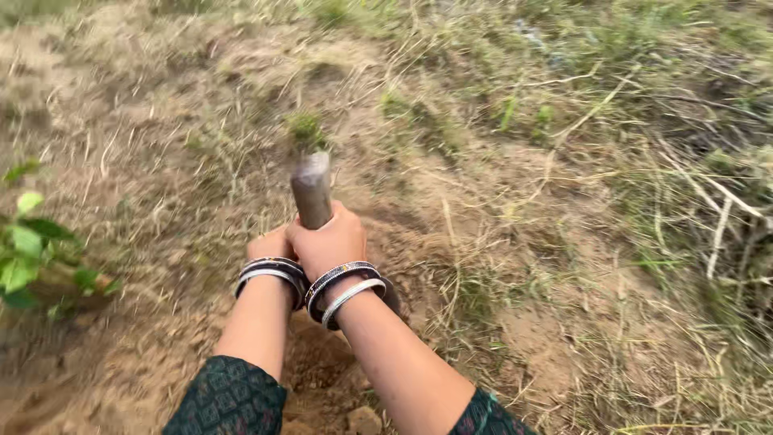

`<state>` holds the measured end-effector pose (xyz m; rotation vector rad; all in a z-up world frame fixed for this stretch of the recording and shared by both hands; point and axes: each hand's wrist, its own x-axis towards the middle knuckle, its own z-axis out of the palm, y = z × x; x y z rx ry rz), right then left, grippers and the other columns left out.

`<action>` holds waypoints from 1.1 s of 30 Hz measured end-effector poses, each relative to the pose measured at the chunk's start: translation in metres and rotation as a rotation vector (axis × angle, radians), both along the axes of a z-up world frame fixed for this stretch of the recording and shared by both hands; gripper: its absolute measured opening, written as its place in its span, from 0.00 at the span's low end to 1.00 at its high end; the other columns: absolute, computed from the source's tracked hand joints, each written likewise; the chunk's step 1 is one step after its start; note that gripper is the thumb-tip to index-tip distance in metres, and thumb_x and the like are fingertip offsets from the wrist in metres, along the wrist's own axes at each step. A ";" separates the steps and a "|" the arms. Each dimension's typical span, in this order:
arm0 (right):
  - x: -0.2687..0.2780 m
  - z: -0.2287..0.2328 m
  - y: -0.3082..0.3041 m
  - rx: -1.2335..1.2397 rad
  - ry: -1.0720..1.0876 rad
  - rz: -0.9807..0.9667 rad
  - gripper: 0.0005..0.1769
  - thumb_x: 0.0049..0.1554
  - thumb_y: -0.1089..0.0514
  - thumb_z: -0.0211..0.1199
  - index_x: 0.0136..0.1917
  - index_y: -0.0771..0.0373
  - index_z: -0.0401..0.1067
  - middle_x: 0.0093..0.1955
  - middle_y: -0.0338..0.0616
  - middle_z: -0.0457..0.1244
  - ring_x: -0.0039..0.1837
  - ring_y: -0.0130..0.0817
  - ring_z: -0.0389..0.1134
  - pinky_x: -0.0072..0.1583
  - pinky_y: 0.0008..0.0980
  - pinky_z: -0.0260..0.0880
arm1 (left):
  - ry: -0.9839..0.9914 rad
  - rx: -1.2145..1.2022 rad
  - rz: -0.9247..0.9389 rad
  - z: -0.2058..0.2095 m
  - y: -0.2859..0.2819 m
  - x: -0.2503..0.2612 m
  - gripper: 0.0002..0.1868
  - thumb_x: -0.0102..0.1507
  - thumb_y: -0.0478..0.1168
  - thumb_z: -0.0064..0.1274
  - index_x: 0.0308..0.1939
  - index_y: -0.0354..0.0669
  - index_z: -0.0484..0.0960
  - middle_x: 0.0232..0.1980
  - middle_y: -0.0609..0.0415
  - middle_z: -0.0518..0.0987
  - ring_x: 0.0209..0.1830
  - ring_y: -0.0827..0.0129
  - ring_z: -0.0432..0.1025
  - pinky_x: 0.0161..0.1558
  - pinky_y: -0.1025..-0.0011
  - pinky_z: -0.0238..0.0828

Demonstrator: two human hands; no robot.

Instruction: The person weeds around a small plant by digging and loosening the soil with a hand trowel while pulling up grass by hand.

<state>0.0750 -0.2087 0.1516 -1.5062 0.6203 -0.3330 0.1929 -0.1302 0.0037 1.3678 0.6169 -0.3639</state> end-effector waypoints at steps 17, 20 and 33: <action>-0.040 0.043 -0.161 -0.326 0.190 -0.466 0.16 0.40 0.50 0.73 0.43 0.55 0.80 0.40 0.44 0.73 0.43 0.38 0.76 0.50 0.38 0.75 | -1.043 0.874 -0.946 -0.011 -0.256 0.018 0.20 0.67 0.49 0.42 0.56 0.58 0.87 0.45 0.48 0.85 0.44 0.58 0.79 0.43 0.58 0.74; -0.054 0.057 -0.163 -0.535 0.132 -0.664 0.12 0.49 0.49 0.68 0.43 0.57 0.78 0.41 0.49 0.72 0.47 0.46 0.75 0.52 0.43 0.74 | -0.172 -0.537 -0.817 0.005 -0.306 0.002 0.25 0.67 0.54 0.53 0.50 0.32 0.83 0.44 0.50 0.84 0.41 0.65 0.75 0.44 0.67 0.74; -0.024 0.031 -0.115 -0.486 -0.142 -0.043 0.12 0.47 0.56 0.69 0.46 0.59 0.79 0.43 0.43 0.73 0.46 0.32 0.77 0.53 0.32 0.75 | -0.710 0.562 -0.738 -0.011 -0.160 0.033 0.18 0.63 0.46 0.46 0.42 0.37 0.86 0.39 0.50 0.85 0.41 0.57 0.80 0.44 0.58 0.76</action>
